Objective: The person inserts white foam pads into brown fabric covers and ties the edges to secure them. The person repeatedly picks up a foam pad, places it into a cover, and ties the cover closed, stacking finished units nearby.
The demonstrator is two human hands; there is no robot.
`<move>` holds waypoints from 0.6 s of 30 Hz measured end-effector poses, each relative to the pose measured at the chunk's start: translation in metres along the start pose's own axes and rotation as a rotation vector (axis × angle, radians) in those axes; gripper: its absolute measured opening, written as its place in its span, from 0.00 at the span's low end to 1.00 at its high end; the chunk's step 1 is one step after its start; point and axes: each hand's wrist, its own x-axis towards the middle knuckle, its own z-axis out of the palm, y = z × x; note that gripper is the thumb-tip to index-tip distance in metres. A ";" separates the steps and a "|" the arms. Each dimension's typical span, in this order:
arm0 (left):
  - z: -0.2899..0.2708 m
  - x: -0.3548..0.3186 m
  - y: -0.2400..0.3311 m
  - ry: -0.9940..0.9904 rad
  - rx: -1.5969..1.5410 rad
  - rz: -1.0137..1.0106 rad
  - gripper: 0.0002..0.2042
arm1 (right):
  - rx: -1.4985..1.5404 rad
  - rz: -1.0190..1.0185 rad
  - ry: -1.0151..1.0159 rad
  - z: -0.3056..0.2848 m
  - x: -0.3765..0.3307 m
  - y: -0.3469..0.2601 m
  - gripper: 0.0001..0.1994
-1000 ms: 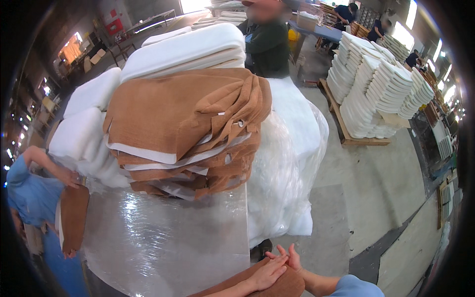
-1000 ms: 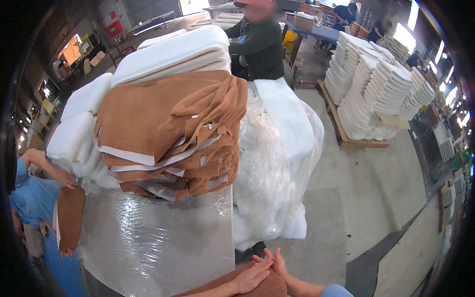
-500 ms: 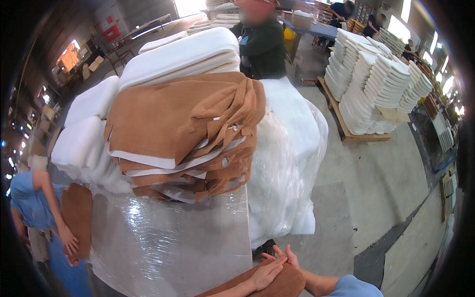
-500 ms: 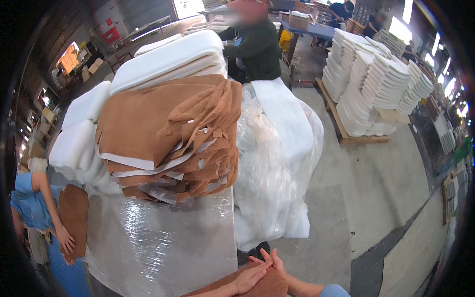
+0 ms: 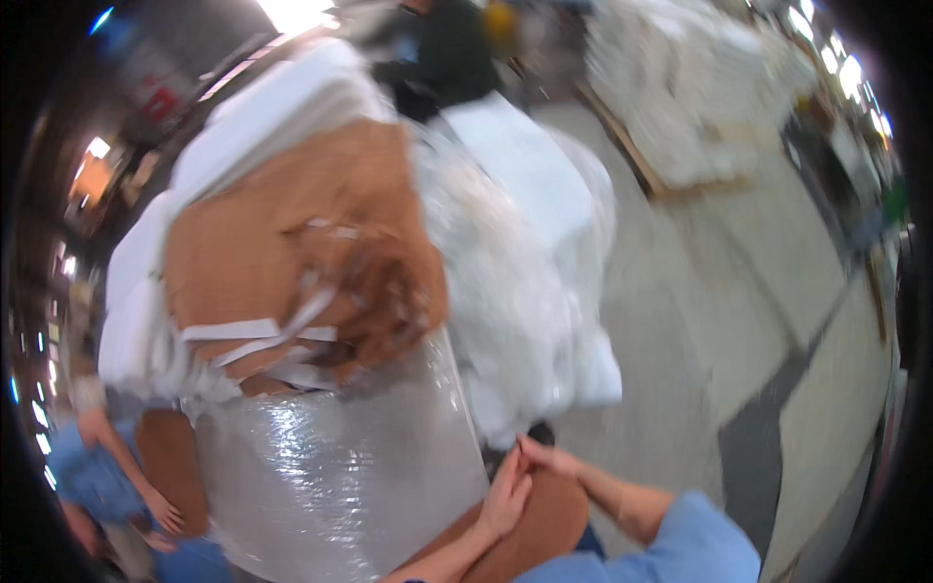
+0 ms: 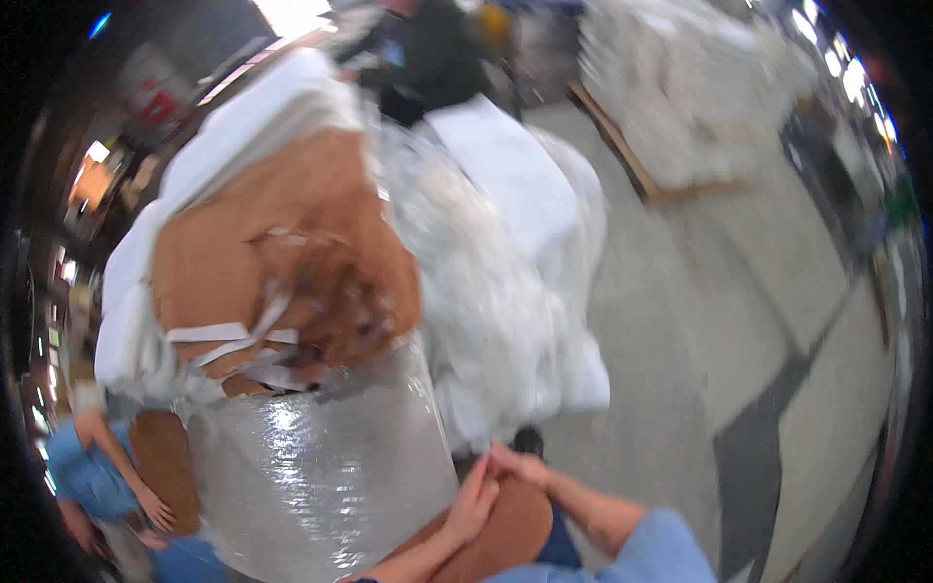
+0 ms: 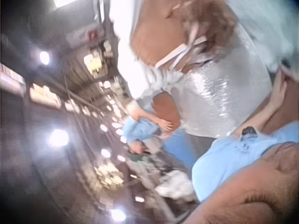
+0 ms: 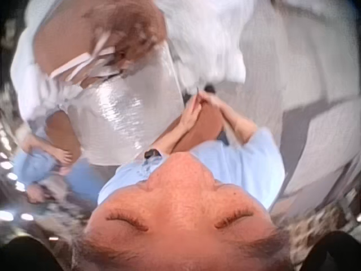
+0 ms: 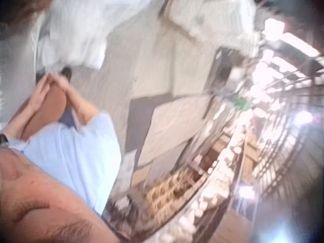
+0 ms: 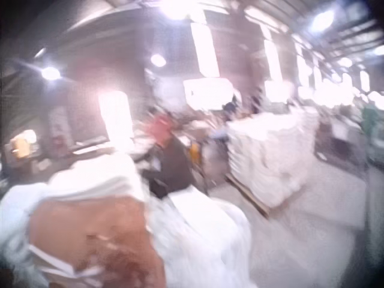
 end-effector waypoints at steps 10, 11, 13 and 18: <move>-0.003 0.007 -0.004 0.003 -0.345 -0.147 0.30 | 0.080 -0.034 0.327 -0.033 -0.047 -0.031 0.47; 0.000 0.008 -0.002 0.007 -0.358 -0.149 0.30 | 0.128 -0.081 0.338 -0.036 -0.059 -0.032 0.47; -0.004 0.006 -0.004 0.025 -0.347 -0.149 0.30 | 0.153 -0.167 0.264 -0.022 -0.081 -0.055 0.46; 0.005 0.003 0.001 0.050 -0.434 -0.095 0.28 | 0.069 -0.294 -0.096 0.035 -0.076 -0.060 0.47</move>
